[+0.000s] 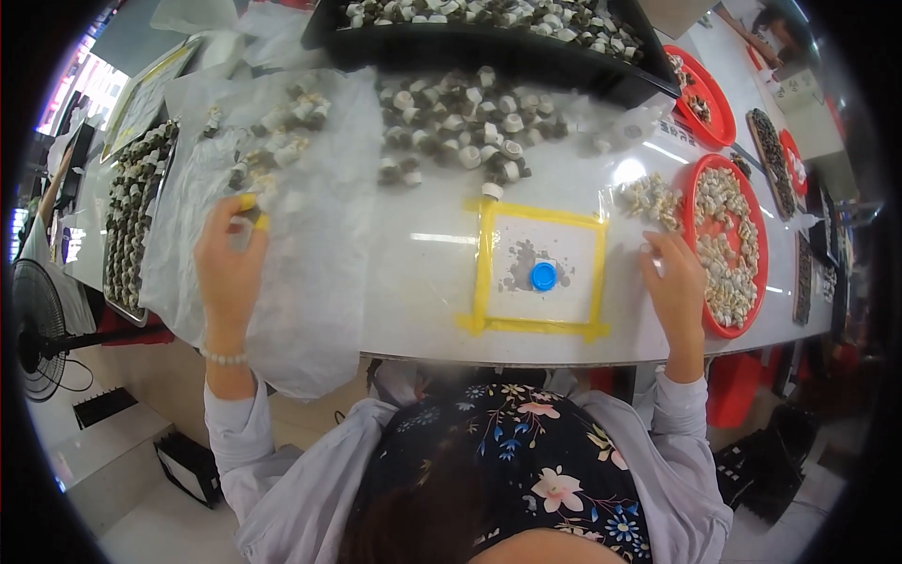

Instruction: The person assembles small plastic toy components by hand, attaching white and grey plastic parts together at a factory workstation.

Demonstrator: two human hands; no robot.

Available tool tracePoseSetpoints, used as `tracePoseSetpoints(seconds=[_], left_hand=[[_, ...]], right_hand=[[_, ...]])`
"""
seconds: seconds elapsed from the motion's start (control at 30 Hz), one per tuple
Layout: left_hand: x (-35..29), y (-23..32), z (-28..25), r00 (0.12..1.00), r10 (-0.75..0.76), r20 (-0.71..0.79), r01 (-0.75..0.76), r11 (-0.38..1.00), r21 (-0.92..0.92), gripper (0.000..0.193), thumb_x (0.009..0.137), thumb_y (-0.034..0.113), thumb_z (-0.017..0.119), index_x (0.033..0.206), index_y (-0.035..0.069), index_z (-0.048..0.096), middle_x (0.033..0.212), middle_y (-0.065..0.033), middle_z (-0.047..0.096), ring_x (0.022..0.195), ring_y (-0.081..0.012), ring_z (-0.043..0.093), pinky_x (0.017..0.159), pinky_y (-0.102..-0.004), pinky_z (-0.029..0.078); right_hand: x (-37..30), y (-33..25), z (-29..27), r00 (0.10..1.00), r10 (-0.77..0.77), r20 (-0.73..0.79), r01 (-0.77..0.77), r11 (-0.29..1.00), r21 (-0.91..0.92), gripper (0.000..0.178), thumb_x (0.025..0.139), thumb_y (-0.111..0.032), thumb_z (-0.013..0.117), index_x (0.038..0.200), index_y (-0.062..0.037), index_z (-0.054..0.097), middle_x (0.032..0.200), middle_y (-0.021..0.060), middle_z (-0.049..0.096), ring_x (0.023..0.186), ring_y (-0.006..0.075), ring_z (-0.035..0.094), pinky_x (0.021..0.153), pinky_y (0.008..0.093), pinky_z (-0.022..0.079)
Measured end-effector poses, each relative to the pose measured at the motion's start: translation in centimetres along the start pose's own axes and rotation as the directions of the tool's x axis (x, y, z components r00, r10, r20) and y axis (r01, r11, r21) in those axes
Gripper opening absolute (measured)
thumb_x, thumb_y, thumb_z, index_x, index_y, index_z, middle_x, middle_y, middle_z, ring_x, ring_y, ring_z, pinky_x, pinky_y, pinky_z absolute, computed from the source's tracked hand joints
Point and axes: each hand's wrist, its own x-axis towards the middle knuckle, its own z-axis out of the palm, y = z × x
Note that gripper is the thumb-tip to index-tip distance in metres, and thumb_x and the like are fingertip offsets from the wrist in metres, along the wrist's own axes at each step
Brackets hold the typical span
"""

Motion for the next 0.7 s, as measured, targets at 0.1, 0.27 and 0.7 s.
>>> tracePoseSetpoints(seconds=[0.1,0.27,0.7], left_hand=[[0.2,-1.5,0.8,1.0,0.025,0.003,-0.025,0.995,0.096,0.026,0.072,0.001,0.06,0.098,0.001,0.056,0.099,-0.0144,0.057,0.09,-0.0284,0.054,0.078,-0.0338,0.044],[-0.1,-0.9,1.2,0.989,0.142,-0.025,-0.125,0.931,0.344,0.03,0.07,-0.001,0.059,0.1,0.0,0.056,0.107,-0.0157,0.054,0.101,-0.0311,0.049,0.087,-0.037,0.041],[0.0,8.9,10.0,0.929,0.303,0.213,-0.334,0.933,0.131,0.038,0.073,0.001,0.054,0.111,0.001,0.051,0.111,-0.0157,0.051,0.097,-0.0328,0.048,0.083,-0.0381,0.041]], right_hand=[[0.3,-1.6,0.7,0.992,-0.112,-0.054,0.114,0.993,0.023,0.018,0.071,-0.005,0.065,0.089,-0.0025,0.063,0.081,0.0105,0.059,0.072,0.0262,0.058,0.063,0.0343,0.046],[0.1,-1.7,2.2,0.964,-0.251,-0.083,0.248,0.968,-0.045,0.022,0.069,-0.005,0.067,0.09,-0.0039,0.064,0.079,0.0088,0.058,0.072,0.0254,0.057,0.061,0.0343,0.045],[-0.8,-3.3,3.6,0.891,-0.437,-0.12,0.449,0.888,0.101,0.028,0.065,-0.002,0.07,0.091,-0.0025,0.064,0.082,0.0098,0.061,0.069,0.0242,0.057,0.059,0.0323,0.046]])
